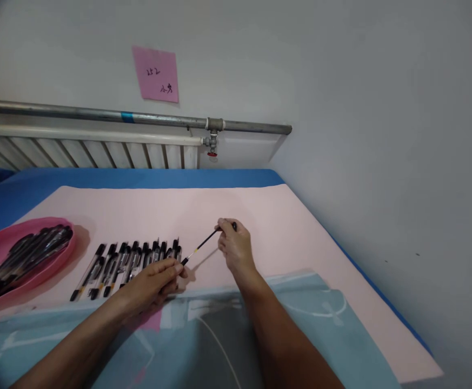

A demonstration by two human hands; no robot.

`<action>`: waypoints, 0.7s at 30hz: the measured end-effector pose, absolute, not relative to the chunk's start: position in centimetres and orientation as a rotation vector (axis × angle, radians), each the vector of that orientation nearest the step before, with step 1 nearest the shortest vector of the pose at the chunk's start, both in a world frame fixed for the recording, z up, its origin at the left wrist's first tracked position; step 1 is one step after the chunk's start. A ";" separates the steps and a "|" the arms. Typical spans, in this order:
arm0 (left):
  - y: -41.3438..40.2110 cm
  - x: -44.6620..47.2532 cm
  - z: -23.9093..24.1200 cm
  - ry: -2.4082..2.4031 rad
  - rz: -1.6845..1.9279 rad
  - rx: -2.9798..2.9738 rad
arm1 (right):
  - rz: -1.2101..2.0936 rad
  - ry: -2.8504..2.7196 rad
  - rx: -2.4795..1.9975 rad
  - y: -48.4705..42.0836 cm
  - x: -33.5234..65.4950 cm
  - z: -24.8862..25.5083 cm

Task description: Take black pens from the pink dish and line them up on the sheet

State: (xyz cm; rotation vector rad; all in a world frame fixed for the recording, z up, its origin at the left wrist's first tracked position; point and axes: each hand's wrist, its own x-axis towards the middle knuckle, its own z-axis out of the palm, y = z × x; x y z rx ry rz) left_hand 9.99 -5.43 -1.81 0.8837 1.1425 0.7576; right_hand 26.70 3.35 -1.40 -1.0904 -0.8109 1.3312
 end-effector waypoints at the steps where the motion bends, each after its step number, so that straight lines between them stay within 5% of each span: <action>1: -5.3 9.8 -1.9 1.146 0.782 0.878 | 1.286 -0.783 -1.082 3.7 27.2 -1.4; 11: -5.2 10.6 -1.2 1.034 0.950 0.800 | 1.767 -0.838 -1.048 0.2 23.2 -1.8; 17: -5.5 10.6 -0.9 1.032 0.879 0.755 | 1.586 -0.742 -1.053 1.4 24.4 -1.7; 21: -5.1 10.1 -1.1 1.096 0.862 0.783 | 1.804 -0.893 -1.119 1.4 25.0 -1.3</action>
